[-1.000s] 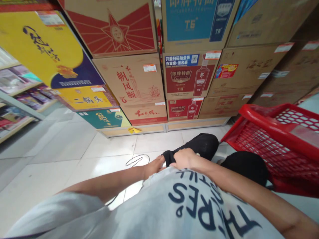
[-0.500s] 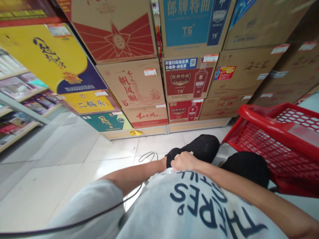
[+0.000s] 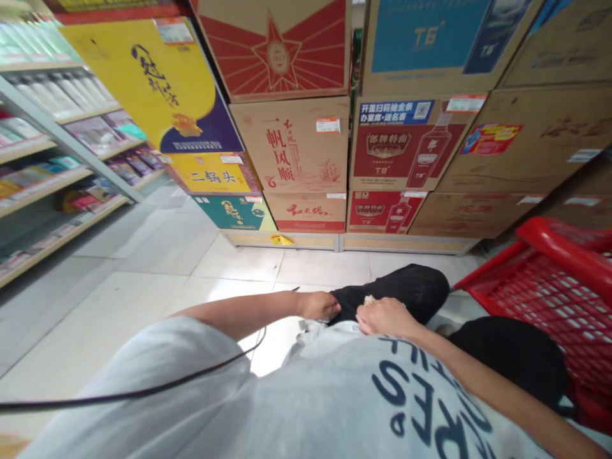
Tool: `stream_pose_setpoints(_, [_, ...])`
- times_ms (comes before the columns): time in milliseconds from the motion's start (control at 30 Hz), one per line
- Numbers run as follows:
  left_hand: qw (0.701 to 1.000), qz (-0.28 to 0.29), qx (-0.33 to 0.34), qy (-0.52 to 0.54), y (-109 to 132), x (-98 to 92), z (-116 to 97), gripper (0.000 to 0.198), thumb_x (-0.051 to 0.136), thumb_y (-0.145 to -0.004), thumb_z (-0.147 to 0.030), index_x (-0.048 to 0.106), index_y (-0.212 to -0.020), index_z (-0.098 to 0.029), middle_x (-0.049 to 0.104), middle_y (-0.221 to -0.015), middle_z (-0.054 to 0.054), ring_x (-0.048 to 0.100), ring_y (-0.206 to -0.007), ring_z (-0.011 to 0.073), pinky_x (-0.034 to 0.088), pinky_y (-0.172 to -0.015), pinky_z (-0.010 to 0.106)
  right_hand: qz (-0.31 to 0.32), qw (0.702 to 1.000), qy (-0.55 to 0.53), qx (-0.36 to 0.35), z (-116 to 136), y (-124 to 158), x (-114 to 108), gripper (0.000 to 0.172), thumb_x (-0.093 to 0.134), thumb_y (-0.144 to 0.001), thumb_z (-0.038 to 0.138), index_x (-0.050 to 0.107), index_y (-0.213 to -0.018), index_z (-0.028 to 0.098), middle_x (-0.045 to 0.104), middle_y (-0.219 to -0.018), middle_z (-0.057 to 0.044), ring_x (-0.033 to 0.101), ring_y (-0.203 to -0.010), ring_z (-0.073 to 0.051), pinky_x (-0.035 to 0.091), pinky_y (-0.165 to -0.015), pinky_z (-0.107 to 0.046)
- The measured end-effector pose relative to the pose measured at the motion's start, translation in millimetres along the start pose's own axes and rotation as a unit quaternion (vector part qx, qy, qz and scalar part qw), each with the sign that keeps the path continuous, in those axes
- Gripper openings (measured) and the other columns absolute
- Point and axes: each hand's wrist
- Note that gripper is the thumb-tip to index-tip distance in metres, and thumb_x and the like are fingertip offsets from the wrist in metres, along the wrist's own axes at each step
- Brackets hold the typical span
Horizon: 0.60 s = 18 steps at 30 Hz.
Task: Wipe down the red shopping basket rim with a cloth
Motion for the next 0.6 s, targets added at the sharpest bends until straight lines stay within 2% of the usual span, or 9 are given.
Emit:
stream_pose_setpoints(67, [0.999,-0.011,0.05,-0.014,31,3.8,21,0.04,0.042,-0.093,-0.042,0.053,-0.123,-0.02,0.058,-0.124,0.01,0.056,-0.11,0.0218,0.045,-0.096,0.032,0.0,1.0,0.007,-0.004,-1,2,2,0.021,0.046,-0.082,0.018,0.067,-0.084,0.018,0.068,-0.083,-0.012,0.066,-0.074,-0.024,0.044,-0.061,-0.028])
stream_pose_setpoints(167, [0.992,-0.093,0.071,-0.053,55,20.2,47,0.069,0.054,-0.085,-0.046,0.029,-0.142,-0.016,0.038,-0.144,0.016,0.039,-0.13,0.0269,0.032,-0.109,0.038,0.01,0.999,0.011,-0.029,0,1,2,0.021,0.047,-0.083,0.019,0.067,-0.084,0.019,0.068,-0.083,-0.011,0.066,-0.076,-0.023,0.043,-0.063,-0.027])
stream_pose_setpoints(267, [0.984,-0.165,0.039,-0.057,33,36.4,49,0.09,0.063,-0.078,-0.042,0.011,-0.147,-0.015,0.02,-0.152,0.018,0.023,-0.139,0.0283,0.025,-0.113,0.042,0.029,0.995,0.013,-0.089,1,-4,2,0.021,0.047,-0.085,0.021,0.068,-0.087,0.018,0.07,-0.085,-0.011,0.065,-0.079,-0.021,0.042,-0.065,-0.026])
stream_pose_setpoints(333, [0.974,-0.22,0.016,-0.04,3,38.8,39,0.093,0.065,-0.076,-0.033,0.008,-0.148,-0.017,0.016,-0.153,0.016,0.02,-0.14,0.0274,0.023,-0.114,0.042,0.043,0.99,0.014,-0.132,0,-8,2,0.022,0.046,-0.086,0.022,0.068,-0.087,0.018,0.07,-0.086,-0.01,0.065,-0.08,-0.02,0.041,-0.065,-0.026])
stream_pose_setpoints(367, [0.974,-0.225,0.02,-0.023,-11,36.5,33,0.092,0.065,-0.075,-0.029,0.01,-0.148,-0.018,0.015,-0.154,0.015,0.021,-0.14,0.0268,0.023,-0.114,0.041,0.051,0.988,0.013,-0.148,0,-10,1,0.023,0.046,-0.086,0.022,0.068,-0.086,0.019,0.071,-0.087,-0.009,0.065,-0.08,-0.02,0.041,-0.064,-0.026])
stream_pose_setpoints(467, [0.993,-0.056,0.095,0.033,-30,17.5,28,0.095,0.07,-0.07,-0.027,0.015,-0.147,-0.019,0.027,-0.15,0.013,0.033,-0.135,0.0241,0.028,-0.111,0.035,0.064,0.987,0.011,-0.149,-2,-11,1,0.023,0.045,-0.087,0.023,0.068,-0.087,0.02,0.071,-0.088,-0.007,0.065,-0.081,-0.019,0.039,-0.063,-0.026])
stream_pose_setpoints(533, [0.996,0.031,0.062,0.048,-23,1.2,36,0.104,0.076,-0.066,-0.037,0.014,-0.147,-0.022,0.035,-0.147,0.012,0.04,-0.13,0.0244,0.033,-0.107,0.035,0.065,0.99,0.004,-0.126,-3,-10,0,0.023,0.046,-0.087,0.025,0.069,-0.088,0.021,0.071,-0.089,-0.006,0.065,-0.082,-0.019,0.039,-0.064,-0.026])
stream_pose_setpoints(567, [0.997,0.055,0.034,0.037,-16,-5.6,41,0.106,0.077,-0.063,-0.043,0.015,-0.147,-0.024,0.038,-0.145,0.011,0.041,-0.13,0.0257,0.033,-0.106,0.037,0.062,0.992,0.0,-0.113,-3,-9,-1,0.023,0.046,-0.087,0.025,0.069,-0.088,0.022,0.071,-0.09,-0.006,0.065,-0.082,-0.018,0.039,-0.065,-0.026])
stream_pose_setpoints(600, [0.998,0.05,0.014,0.024,-10,-10.8,47,0.106,0.077,-0.062,-0.047,0.018,-0.146,-0.024,0.04,-0.144,0.012,0.042,-0.129,0.0267,0.034,-0.106,0.037,0.057,0.993,-0.003,-0.103,-3,-8,-1,0.023,0.046,-0.088,0.025,0.069,-0.089,0.022,0.071,-0.091,-0.006,0.065,-0.084,-0.018,0.039,-0.066,-0.025])
Point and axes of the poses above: each hand's wrist, its own y-axis away from the middle knuckle, its own x-axis out of the palm, z = x × y
